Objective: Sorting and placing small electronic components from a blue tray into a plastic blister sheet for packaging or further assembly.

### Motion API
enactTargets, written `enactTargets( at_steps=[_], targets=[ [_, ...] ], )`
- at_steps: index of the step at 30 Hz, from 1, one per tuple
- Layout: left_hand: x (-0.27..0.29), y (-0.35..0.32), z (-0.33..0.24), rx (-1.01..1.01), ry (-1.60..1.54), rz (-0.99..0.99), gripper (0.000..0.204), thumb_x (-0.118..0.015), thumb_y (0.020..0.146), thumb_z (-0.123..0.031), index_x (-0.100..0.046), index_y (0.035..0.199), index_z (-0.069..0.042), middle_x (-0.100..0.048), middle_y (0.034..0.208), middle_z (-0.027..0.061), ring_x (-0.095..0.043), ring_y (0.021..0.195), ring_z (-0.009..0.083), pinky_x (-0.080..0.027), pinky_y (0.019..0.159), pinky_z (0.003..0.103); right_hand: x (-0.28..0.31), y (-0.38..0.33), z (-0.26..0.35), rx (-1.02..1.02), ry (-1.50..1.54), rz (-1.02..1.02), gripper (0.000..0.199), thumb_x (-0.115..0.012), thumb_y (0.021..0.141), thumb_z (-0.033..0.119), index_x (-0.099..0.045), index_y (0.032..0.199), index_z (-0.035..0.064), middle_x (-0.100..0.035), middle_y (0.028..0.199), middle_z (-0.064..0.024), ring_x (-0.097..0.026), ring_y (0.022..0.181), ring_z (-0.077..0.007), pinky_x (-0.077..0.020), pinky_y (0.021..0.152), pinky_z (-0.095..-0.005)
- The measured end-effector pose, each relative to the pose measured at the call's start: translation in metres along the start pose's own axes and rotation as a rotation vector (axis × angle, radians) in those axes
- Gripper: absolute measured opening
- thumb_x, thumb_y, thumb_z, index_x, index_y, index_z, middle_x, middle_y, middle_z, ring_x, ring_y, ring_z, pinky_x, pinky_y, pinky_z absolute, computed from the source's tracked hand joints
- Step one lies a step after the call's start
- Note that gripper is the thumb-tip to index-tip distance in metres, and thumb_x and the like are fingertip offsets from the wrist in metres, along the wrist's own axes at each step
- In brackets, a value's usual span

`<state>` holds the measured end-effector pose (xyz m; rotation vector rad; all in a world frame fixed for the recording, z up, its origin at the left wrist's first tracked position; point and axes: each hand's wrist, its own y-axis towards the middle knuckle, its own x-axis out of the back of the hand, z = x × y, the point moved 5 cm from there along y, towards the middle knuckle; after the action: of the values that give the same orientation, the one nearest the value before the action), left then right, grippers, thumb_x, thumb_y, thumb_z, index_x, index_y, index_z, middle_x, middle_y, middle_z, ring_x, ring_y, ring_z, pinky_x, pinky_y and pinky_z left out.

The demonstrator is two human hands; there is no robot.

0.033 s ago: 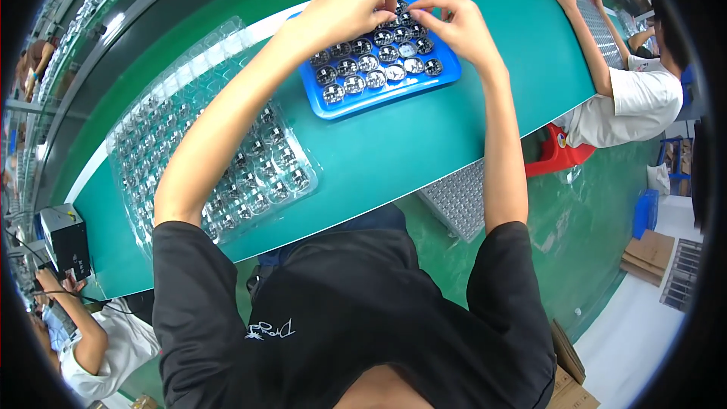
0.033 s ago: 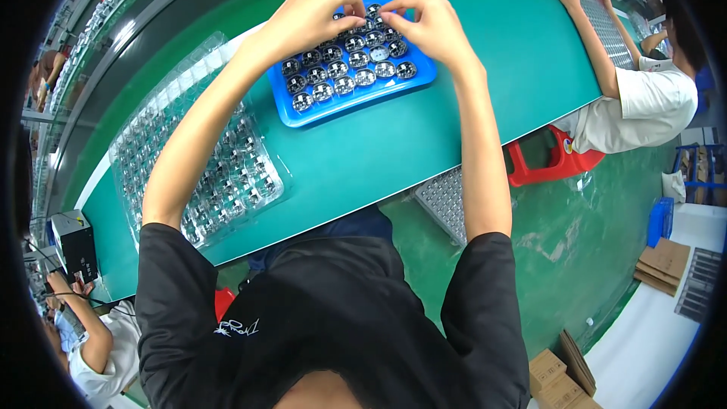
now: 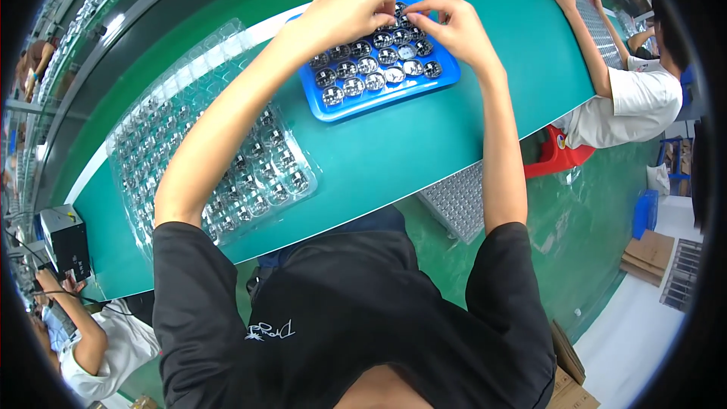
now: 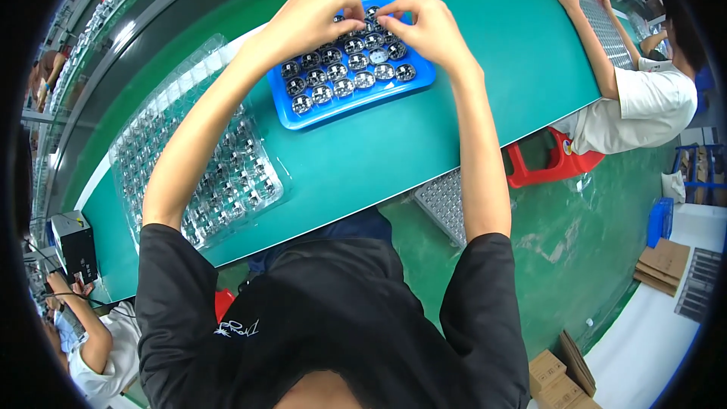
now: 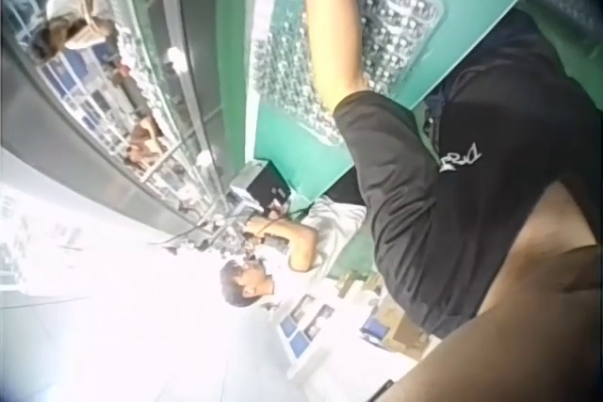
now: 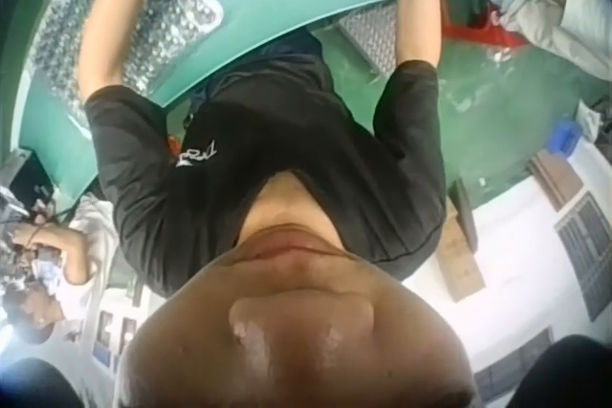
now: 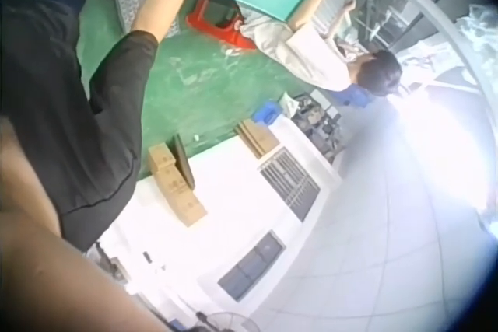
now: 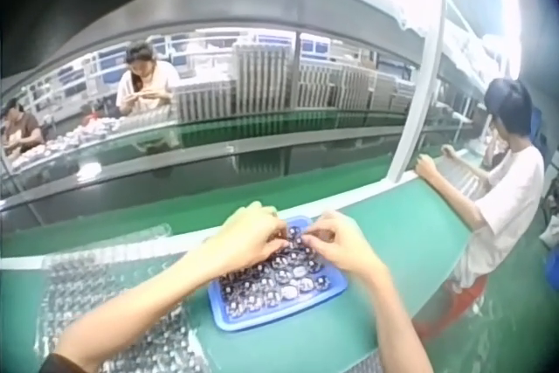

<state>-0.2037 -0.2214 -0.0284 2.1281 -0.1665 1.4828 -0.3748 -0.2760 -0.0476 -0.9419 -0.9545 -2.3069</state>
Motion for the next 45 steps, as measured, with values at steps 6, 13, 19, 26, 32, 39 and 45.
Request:
enactTargets(
  at_steps=[6,13,19,26,32,39,45],
  targets=[
    [-0.011,0.005,-0.001,-0.038,0.068,0.007,0.014,-0.073,0.084,-0.023,-0.075,0.091,-0.01,-0.071,0.092,0.0061,-0.061,0.094,0.0297,-0.05,0.087,0.043,-0.01,0.002,-0.006,0.054,-0.007,0.017,0.019,-0.073,0.085,0.011,-0.078,0.103,0.0086,-0.054,0.078,-0.0069,-0.053,0.072,-0.0185,-0.0442,0.066,-0.0329],
    [-0.014,0.006,-0.013,-0.107,0.185,-0.032,0.012,-0.071,0.085,-0.017,-0.075,0.09,-0.007,-0.071,0.09,0.0056,-0.058,0.093,0.0281,-0.047,0.083,0.043,-0.015,0.002,-0.006,0.048,-0.02,-0.016,0.018,-0.072,0.084,0.009,-0.077,0.101,0.0052,-0.054,0.078,-0.0086,-0.054,0.073,-0.0202,-0.0453,0.068,-0.0339],
    [-0.021,0.017,-0.023,-0.166,0.31,0.044,0.01,-0.069,0.086,-0.01,-0.075,0.09,-0.004,-0.07,0.085,0.0102,-0.058,0.094,0.029,-0.047,0.083,0.043,-0.015,-0.001,-0.01,-0.04,-0.063,0.009,0.019,-0.073,0.081,0.016,-0.078,0.098,0.0089,-0.062,0.084,-0.0077,-0.061,0.087,-0.0253,-0.0499,0.079,-0.0382],
    [-0.015,0.024,-0.022,-0.104,0.127,0.123,0.012,-0.066,0.081,-0.005,-0.069,0.09,0.001,-0.066,0.089,0.0222,-0.063,0.089,0.0408,-0.051,0.081,0.046,-0.019,0.001,-0.011,-0.048,-0.078,0.019,0.02,-0.073,0.081,0.017,-0.077,0.096,0.0054,-0.063,0.083,-0.0088,-0.062,0.085,-0.0259,-0.0503,0.078,-0.0391],
    [-0.015,0.026,-0.009,-0.049,0.087,0.139,0.013,-0.067,0.082,-0.008,-0.072,0.091,-0.001,-0.068,0.091,0.0202,-0.063,0.099,0.0379,-0.05,0.089,0.046,-0.016,-0.001,-0.006,0.022,-0.056,-0.008,0.02,-0.073,0.085,0.017,-0.076,0.103,0.0062,-0.054,0.079,-0.0062,-0.051,0.074,-0.0184,-0.0438,0.068,-0.0322],
    [0.033,-0.001,-0.018,-0.15,-0.009,-0.088,0.017,-0.068,0.091,-0.018,-0.071,0.097,-0.002,-0.068,0.094,0.0114,-0.06,0.095,0.0301,-0.049,0.086,0.042,0.019,-0.014,0.019,-0.05,0.131,-0.197,0.031,-0.075,0.088,0.017,-0.074,0.118,0.0111,-0.064,0.1,-0.0017,-0.051,0.079,-0.0092,-0.0439,0.071,-0.0225],
    [0.09,-0.055,-0.069,-0.253,-0.139,-0.242,0.012,-0.072,0.084,-0.006,-0.069,0.095,-0.002,-0.065,0.088,0.0101,-0.06,0.083,0.0276,-0.049,0.071,0.038,0.016,-0.037,0.101,-0.015,0.636,-0.114,0.039,-0.075,0.084,-0.005,-0.065,0.121,-0.0082,-0.067,0.11,-0.0137,-0.066,0.101,-0.0188,-0.0549,0.089,-0.0296]
  ],
)
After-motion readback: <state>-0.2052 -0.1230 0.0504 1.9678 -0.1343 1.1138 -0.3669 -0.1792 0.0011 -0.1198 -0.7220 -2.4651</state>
